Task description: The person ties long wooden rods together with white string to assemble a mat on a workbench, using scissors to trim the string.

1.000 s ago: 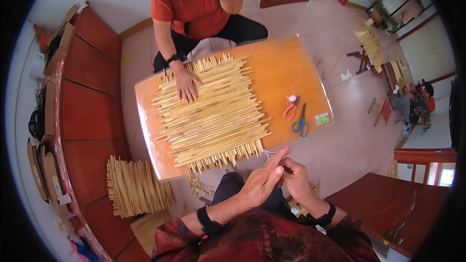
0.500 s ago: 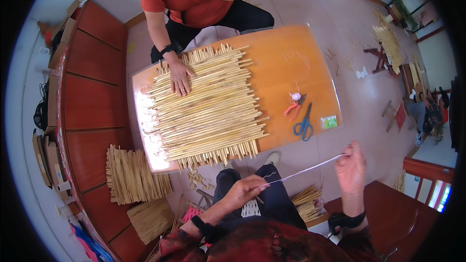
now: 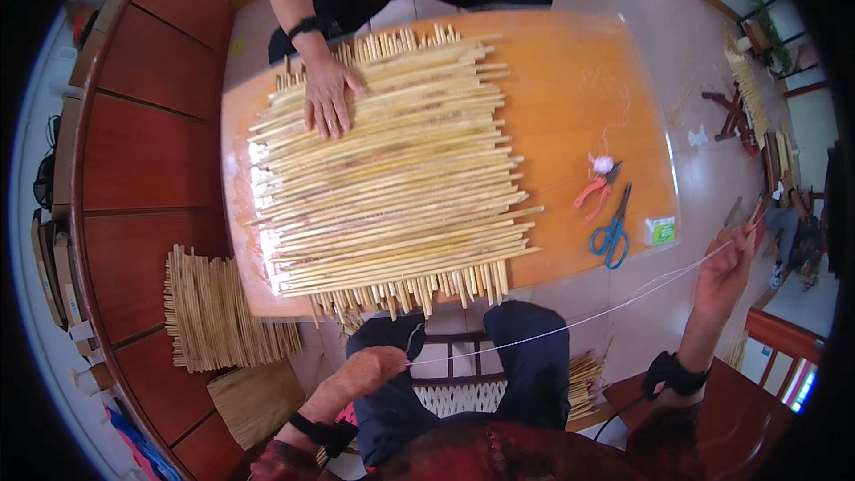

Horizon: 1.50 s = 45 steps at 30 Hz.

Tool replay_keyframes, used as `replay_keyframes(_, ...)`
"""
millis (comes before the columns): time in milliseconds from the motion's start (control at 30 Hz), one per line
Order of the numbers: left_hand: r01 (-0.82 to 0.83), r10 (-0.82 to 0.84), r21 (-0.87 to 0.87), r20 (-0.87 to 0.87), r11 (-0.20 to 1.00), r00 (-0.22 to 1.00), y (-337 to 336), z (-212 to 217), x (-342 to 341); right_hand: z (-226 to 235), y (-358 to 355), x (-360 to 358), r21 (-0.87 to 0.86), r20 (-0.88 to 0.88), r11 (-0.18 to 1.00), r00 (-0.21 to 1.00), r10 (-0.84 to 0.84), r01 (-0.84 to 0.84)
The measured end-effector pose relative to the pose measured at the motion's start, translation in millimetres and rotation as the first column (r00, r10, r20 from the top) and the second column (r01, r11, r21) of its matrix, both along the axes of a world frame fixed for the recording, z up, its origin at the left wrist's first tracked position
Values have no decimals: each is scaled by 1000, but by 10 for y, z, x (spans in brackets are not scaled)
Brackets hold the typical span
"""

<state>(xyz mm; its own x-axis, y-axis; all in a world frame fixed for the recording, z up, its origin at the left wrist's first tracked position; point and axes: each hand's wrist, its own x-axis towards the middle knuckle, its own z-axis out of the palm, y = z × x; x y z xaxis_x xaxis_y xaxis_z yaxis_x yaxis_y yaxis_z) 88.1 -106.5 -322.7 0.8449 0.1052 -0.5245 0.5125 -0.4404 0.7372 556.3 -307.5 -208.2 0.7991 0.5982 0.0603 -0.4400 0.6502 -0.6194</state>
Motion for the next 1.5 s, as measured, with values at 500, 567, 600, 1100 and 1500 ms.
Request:
replay_keyframes(500, -93, 35, -302, -193, 949, 981, 85, -632, -333, -828, -1381, 998, -26, 381, 962, 893, -242, 271)
replay_keyframes(567, -50, 11, -300, -132, 953, 991, 38, -727, -498, -893, -1571, 1057, 47, 442, 952, 849, -291, 302)
replay_keyframes(600, -20, -12, -325, -96, 945, 995, -3, -701, -599, -873, -1474, 931, 66, 413, 859, 769, -487, 508)
replay_keyframes(1100, -387, -23, 735, 480, 557, 877, -260, -117, -136, -956, -1077, -1574, -507, 566, 847, 803, 188, 159)
replay_keyframes(1500, -157, -299, 826, 364, 542, 882, 296, -887, 1468, -2214, -103, -2315, -724, 231, 688, 922, 310, -50)
